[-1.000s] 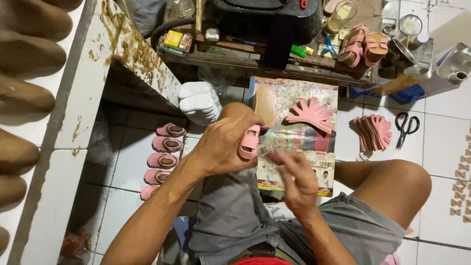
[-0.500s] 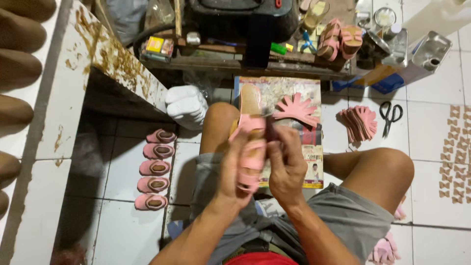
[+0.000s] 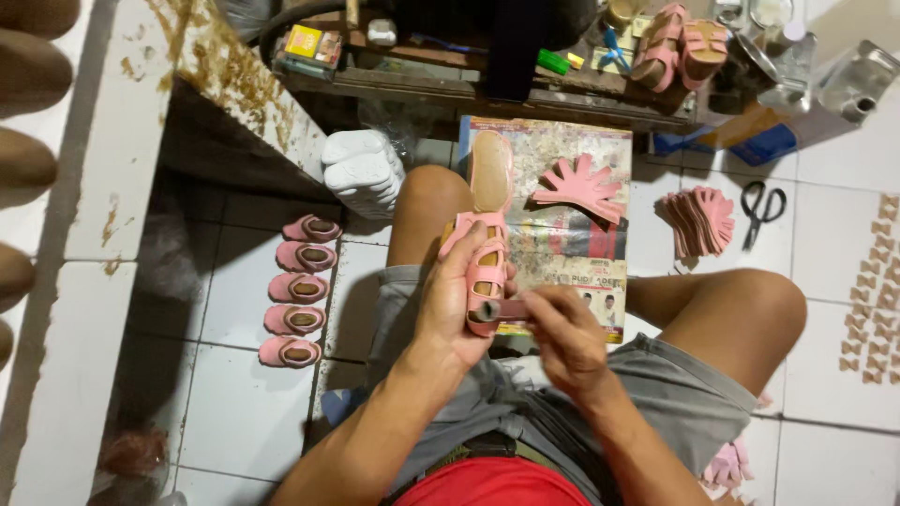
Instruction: The person sits on the floor assembling pink sandals. They fit a pink upper with straps over a wooden shoe last, tap and press the straps with a cylindrical wooden tool, and work the upper down around the last, handling sandal uppers, soles, and lasts one at a time.
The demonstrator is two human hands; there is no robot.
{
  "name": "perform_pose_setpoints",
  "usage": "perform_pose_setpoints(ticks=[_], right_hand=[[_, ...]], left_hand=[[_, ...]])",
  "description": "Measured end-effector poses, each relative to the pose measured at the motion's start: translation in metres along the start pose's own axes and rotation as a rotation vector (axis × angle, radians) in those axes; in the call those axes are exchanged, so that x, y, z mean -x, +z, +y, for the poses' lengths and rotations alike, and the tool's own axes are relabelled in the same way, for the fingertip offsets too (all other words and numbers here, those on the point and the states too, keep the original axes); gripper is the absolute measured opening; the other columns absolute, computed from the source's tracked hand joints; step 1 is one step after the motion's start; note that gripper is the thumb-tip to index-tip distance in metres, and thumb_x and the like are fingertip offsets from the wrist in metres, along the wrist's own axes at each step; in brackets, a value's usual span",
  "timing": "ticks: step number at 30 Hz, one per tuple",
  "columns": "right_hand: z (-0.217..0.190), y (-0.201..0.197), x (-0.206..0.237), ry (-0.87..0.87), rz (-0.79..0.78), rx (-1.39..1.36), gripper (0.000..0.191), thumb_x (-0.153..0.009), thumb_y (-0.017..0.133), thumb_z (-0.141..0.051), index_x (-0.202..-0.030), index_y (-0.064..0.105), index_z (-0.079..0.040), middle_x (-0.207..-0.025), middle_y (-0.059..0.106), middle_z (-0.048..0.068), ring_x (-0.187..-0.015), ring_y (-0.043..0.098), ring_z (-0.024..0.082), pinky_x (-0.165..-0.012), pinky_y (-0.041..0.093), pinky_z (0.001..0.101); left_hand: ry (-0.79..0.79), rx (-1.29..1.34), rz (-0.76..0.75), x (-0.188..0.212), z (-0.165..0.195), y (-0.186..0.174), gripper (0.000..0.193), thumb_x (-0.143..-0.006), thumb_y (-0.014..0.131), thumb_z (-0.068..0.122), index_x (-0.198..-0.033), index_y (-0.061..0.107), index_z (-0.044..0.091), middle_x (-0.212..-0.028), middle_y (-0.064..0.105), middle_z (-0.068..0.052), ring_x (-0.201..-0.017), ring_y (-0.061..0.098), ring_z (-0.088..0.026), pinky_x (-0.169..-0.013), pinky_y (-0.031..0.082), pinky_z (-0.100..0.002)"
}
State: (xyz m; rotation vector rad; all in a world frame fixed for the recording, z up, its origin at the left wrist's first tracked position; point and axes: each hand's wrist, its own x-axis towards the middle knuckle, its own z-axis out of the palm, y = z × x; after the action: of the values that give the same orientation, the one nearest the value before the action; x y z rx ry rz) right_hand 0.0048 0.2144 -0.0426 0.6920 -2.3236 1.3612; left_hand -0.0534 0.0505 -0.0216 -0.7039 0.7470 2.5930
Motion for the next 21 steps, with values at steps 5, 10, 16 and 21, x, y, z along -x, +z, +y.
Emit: perform_pose_setpoints(ticks=[5, 10, 16, 21], right_hand=[[0.001, -0.006, 0.014, 0.143, 0.061, -0.016, 0.041, -0.093, 0.061, 0.013, -0.132, 0.063, 0.0, -0.109, 0.067, 0.016, -0.091, 0.068, 0.025, -0.078, 0.056, 0.0332], [0.0, 0.0, 0.014, 0.019, 0.0, -0.004, 0.04, -0.09, 0.067, 0.008, -0.129, 0.064, 0.0, -0.108, 0.066, 0.018, -0.088, 0.065, 0.025, -0.075, 0.054, 0.0319], [-0.004, -0.003, 0.015, 0.156, 0.078, 0.008, 0.042, -0.091, 0.063, 0.012, -0.131, 0.064, -0.001, -0.108, 0.066, 0.016, -0.09, 0.066, 0.025, -0.077, 0.055, 0.0319], [0.002, 0.003, 0.016, -0.036, 0.008, 0.069, 0.043, -0.087, 0.065, 0.009, -0.129, 0.063, -0.001, -0.111, 0.063, 0.018, -0.096, 0.064, 0.028, -0.081, 0.055, 0.0338]], left_hand=[[0.071, -0.035, -0.005, 0.004, 0.002, 0.001, 0.024, -0.098, 0.066, 0.027, -0.111, 0.061, 0.008, -0.08, 0.063, -0.003, -0.062, 0.063, -0.014, -0.052, 0.051, -0.027], [0.027, -0.045, -0.009, 0.006, 0.002, 0.004, 0.025, -0.097, 0.067, 0.029, -0.111, 0.062, 0.01, -0.077, 0.061, -0.003, -0.061, 0.062, -0.014, -0.05, 0.051, -0.027], [0.076, -0.059, -0.01, 0.008, 0.0, 0.004, 0.028, -0.097, 0.066, 0.028, -0.116, 0.061, 0.008, -0.085, 0.063, -0.002, -0.065, 0.062, -0.013, -0.053, 0.051, -0.027], [0.027, -0.047, 0.008, 0.011, -0.001, 0.004, 0.029, -0.096, 0.065, 0.027, -0.118, 0.062, 0.01, -0.087, 0.064, -0.002, -0.068, 0.064, -0.012, -0.055, 0.051, -0.027]])
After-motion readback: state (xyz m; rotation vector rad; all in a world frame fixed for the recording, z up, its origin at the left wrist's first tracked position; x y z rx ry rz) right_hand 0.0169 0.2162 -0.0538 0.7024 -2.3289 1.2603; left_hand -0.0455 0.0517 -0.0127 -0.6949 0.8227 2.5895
